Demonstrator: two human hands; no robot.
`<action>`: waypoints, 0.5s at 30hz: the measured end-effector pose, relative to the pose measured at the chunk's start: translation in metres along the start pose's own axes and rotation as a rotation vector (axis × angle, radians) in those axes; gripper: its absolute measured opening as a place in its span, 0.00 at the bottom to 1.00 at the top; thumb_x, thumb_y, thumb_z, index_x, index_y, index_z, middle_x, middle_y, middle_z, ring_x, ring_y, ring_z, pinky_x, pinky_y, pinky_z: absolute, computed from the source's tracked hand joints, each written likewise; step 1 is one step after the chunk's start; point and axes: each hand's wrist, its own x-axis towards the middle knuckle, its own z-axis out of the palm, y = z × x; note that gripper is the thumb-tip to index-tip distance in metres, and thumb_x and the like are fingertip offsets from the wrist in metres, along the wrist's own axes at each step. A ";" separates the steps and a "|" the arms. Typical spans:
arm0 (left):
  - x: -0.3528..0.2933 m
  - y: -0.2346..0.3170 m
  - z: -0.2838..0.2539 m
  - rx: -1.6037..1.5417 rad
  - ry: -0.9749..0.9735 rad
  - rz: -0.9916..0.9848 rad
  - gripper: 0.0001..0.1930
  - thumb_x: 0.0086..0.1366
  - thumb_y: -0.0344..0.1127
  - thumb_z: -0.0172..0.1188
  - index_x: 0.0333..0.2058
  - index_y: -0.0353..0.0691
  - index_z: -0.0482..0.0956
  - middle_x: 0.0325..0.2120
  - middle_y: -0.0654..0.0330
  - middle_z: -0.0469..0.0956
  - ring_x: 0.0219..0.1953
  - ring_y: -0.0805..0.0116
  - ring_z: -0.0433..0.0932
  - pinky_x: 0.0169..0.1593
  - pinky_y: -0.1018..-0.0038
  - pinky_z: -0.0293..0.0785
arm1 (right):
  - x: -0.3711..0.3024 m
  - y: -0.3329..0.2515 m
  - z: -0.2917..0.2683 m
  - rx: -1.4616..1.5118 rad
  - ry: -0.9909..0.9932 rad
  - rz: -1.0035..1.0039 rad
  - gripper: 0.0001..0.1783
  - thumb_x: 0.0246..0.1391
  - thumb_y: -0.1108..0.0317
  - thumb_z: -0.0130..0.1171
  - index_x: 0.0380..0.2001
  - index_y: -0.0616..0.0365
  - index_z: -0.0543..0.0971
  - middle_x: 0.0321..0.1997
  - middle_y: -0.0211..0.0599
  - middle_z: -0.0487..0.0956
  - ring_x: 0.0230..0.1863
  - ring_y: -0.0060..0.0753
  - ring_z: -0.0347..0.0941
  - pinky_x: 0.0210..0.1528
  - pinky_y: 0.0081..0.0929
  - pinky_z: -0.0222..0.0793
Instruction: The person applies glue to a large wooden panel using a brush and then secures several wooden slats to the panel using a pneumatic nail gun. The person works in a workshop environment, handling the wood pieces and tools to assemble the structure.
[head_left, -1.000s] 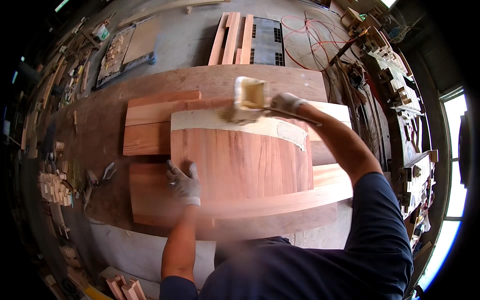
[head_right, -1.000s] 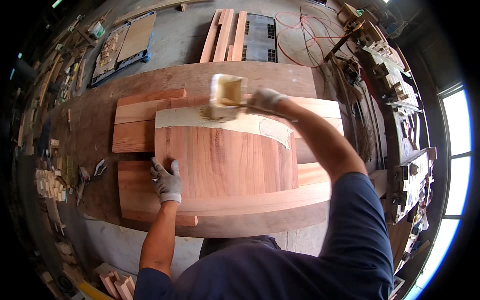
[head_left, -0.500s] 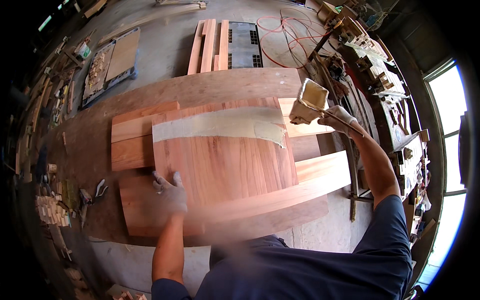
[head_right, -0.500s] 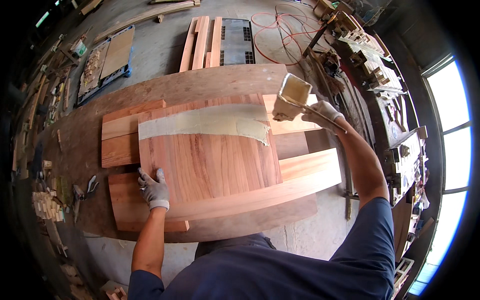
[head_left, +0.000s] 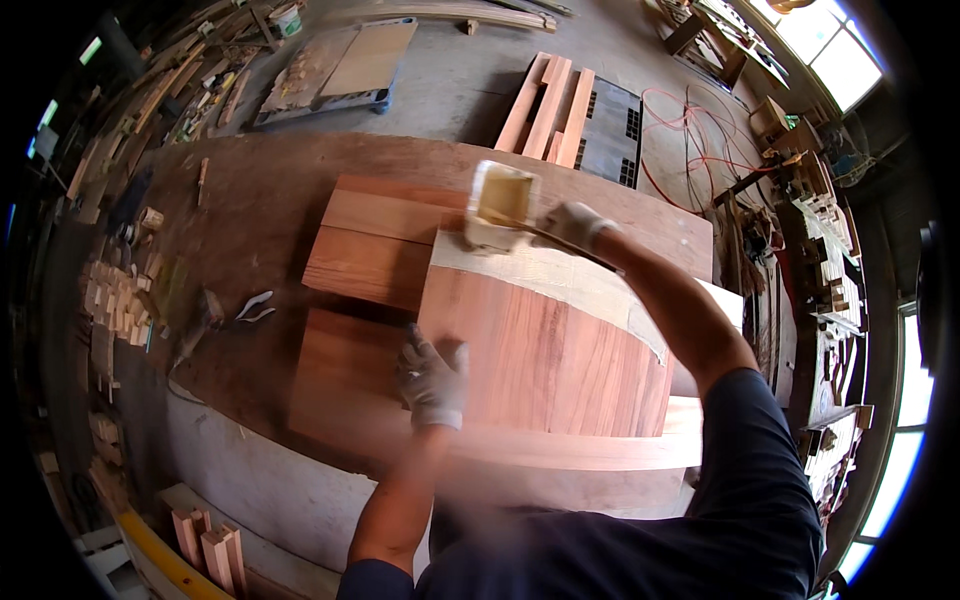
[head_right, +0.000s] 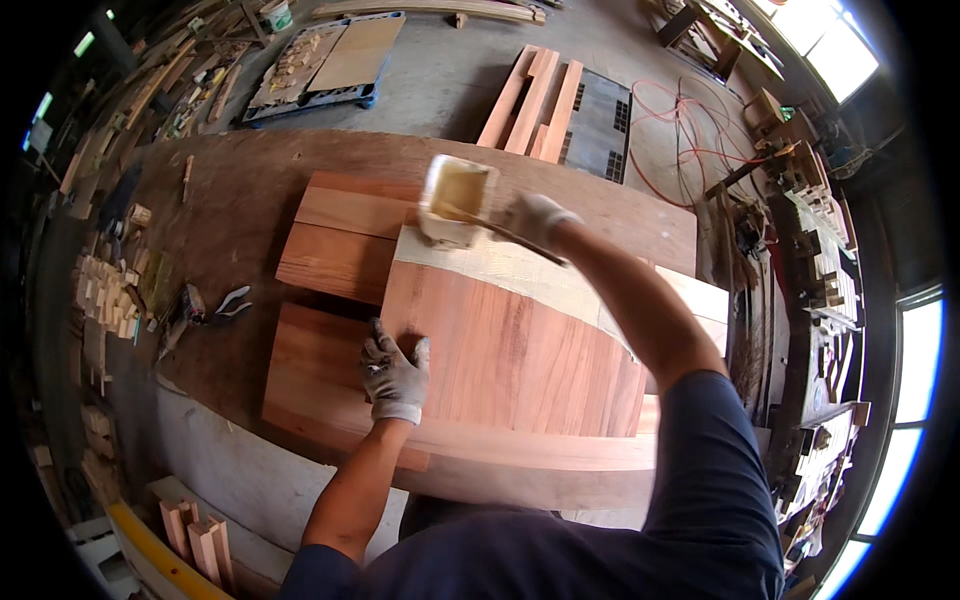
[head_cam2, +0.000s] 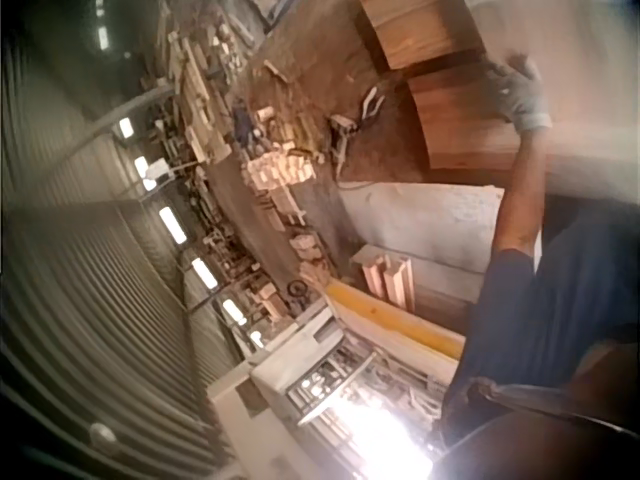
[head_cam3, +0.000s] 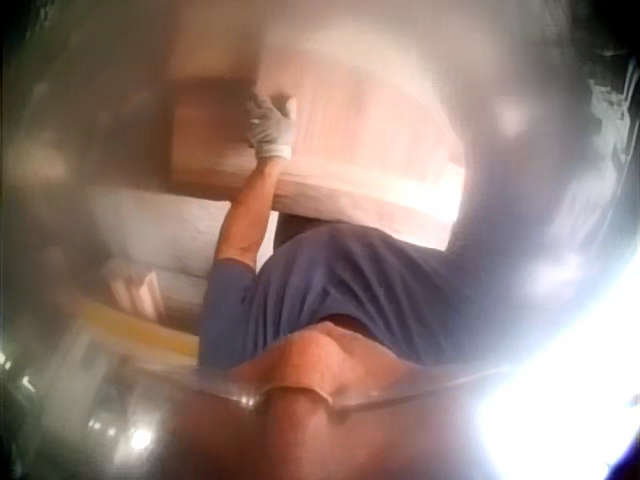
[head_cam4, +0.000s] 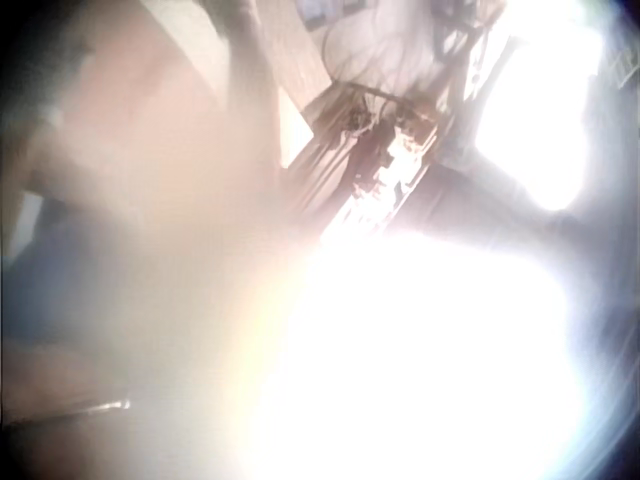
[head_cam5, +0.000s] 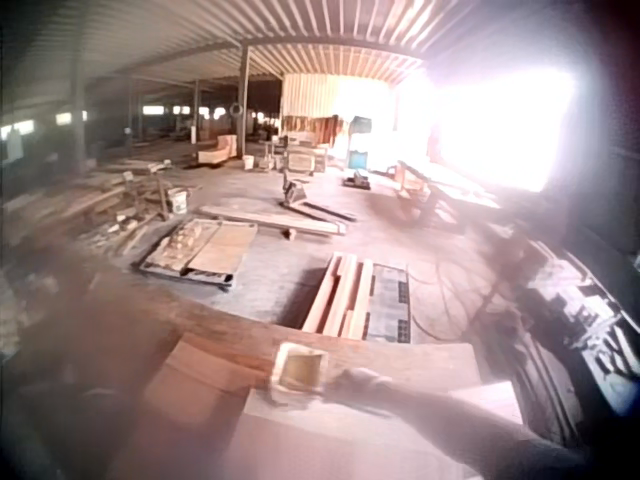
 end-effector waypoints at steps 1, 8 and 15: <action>-0.001 -0.002 0.004 0.019 0.044 0.021 0.50 0.67 0.62 0.63 0.72 0.25 0.59 0.56 0.37 0.74 0.56 0.40 0.74 0.62 0.48 0.71 | 0.024 -0.028 0.002 0.050 0.014 0.036 0.26 0.58 0.40 0.71 0.38 0.54 0.88 0.36 0.45 0.87 0.37 0.49 0.83 0.44 0.45 0.78; 0.002 0.002 -0.004 0.002 0.011 -0.019 0.50 0.67 0.62 0.64 0.73 0.26 0.58 0.58 0.37 0.73 0.56 0.40 0.74 0.62 0.48 0.71 | 0.057 -0.123 -0.045 0.130 -0.046 0.009 0.26 0.55 0.42 0.74 0.42 0.55 0.89 0.32 0.41 0.85 0.36 0.41 0.82 0.42 0.42 0.76; -0.006 0.000 0.004 -0.039 0.047 -0.045 0.49 0.70 0.62 0.60 0.74 0.29 0.55 0.62 0.33 0.69 0.60 0.36 0.73 0.62 0.47 0.73 | 0.005 -0.053 -0.042 0.130 -0.142 0.147 0.24 0.54 0.43 0.74 0.48 0.43 0.89 0.43 0.40 0.89 0.44 0.48 0.83 0.51 0.45 0.78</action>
